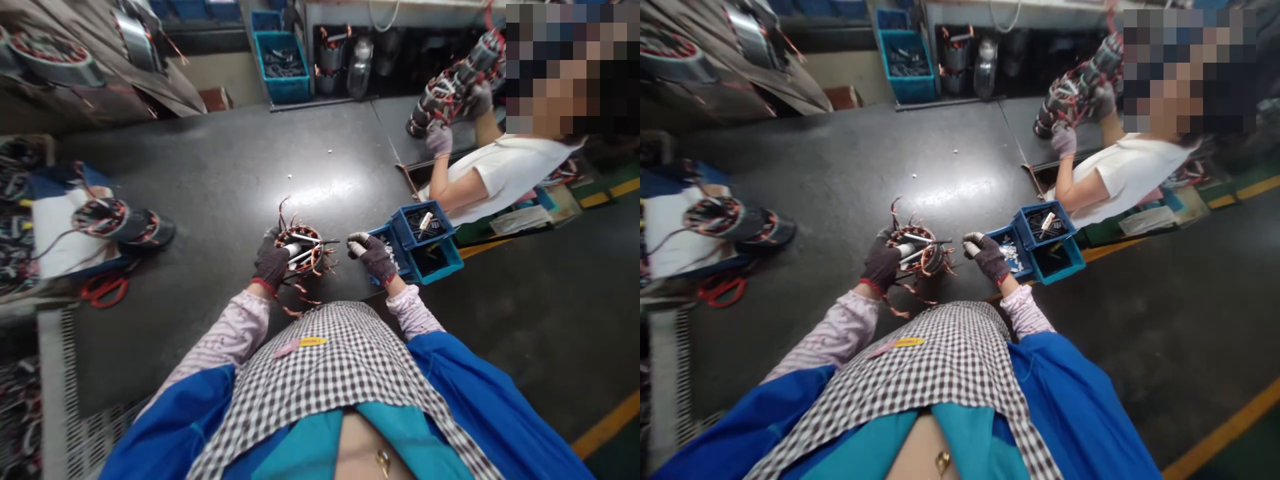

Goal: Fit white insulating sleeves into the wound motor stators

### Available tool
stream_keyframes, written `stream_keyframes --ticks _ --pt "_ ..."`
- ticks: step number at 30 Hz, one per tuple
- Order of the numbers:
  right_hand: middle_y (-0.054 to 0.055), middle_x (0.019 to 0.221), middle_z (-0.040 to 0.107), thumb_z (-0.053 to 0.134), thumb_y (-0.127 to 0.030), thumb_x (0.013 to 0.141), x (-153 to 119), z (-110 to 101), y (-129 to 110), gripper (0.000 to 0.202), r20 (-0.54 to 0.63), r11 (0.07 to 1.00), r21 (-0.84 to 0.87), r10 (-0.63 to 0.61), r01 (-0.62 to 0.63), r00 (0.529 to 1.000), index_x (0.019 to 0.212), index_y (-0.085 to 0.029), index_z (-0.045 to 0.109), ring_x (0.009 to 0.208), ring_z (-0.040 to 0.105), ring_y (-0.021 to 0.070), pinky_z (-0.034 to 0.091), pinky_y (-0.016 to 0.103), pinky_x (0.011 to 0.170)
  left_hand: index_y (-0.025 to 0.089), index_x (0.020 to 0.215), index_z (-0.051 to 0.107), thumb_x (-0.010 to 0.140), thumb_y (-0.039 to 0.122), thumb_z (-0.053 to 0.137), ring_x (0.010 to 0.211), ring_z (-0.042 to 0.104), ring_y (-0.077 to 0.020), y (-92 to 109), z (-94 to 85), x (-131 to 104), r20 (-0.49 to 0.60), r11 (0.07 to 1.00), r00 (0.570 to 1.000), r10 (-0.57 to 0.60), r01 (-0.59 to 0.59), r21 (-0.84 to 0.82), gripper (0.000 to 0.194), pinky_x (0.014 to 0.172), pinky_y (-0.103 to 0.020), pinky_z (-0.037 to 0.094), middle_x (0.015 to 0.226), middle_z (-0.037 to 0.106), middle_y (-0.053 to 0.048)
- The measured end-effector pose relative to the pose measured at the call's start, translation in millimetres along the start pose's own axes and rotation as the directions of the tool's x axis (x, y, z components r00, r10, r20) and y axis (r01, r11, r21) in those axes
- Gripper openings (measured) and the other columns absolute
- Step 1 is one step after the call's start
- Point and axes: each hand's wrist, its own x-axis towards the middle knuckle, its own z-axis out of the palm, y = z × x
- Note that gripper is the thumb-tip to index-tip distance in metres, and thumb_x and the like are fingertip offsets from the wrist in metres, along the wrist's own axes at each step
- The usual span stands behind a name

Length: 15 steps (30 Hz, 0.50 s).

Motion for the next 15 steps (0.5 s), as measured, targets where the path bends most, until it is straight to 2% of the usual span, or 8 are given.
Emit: stream_keyframes --ticks 4,7,12,15 --pt "-0.001 0.081 0.073 0.079 -0.048 0.084 12.4 10.7 12.6 0.031 0.077 0.995 -0.096 -0.006 0.014 0.997 0.097 -0.02 0.072 0.07 0.069 0.014 0.058 0.027 0.069 0.02 0.122 0.073 0.057 0.02 0.087 0.086 0.072 -0.0245 -2.3 -0.4 0.6 -0.074 0.988 0.996 -0.05 0.06 0.142 0.066 0.084 -0.04 0.063 0.098 0.078 -0.005" --pt "0.0 0.082 0.075 0.076 -0.045 0.087 21.2 19.3 14.4 0.028 0.077 0.993 -0.111 -0.033 0.041 0.997 0.098 -0.02 0.072 0.071 0.07 0.014 0.057 0.026 0.068 0.02 0.128 0.071 0.059 0.023 0.082 0.084 0.072 -0.0227 -1.1 -2.2 0.6 -0.058 0.985 0.997 -0.052 0.06 0.16 0.07 0.082 -0.038 0.063 0.104 0.078 -0.006" --pt "0.0 0.077 0.073 0.079 -0.048 0.085 31.3 23.2 13.3 0.032 0.144 1.0 0.022 -0.001 -0.002 0.99 0.097 -0.02 0.07 0.066 0.07 0.015 0.06 0.028 0.067 0.02 0.133 0.068 0.061 0.023 0.081 0.089 0.075 -0.0244 -3.3 -1.3 1.3 -0.036 0.992 0.999 -0.04 0.044 0.115 0.073 0.083 -0.038 0.065 0.111 0.079 -0.008" --pt "-0.001 0.073 0.072 0.08 -0.048 0.084 33.4 20.3 10.7 0.032 0.118 0.998 0.069 -0.011 0.003 0.993 0.096 -0.02 0.069 0.064 0.069 0.0148 0.06 0.028 0.065 0.02 0.141 0.065 0.066 0.024 0.079 0.091 0.076 -0.0241 -5.7 -2.1 2.2 -0.028 0.991 0.998 -0.056 0.059 0.122 0.076 0.082 -0.038 0.064 0.117 0.079 -0.009"
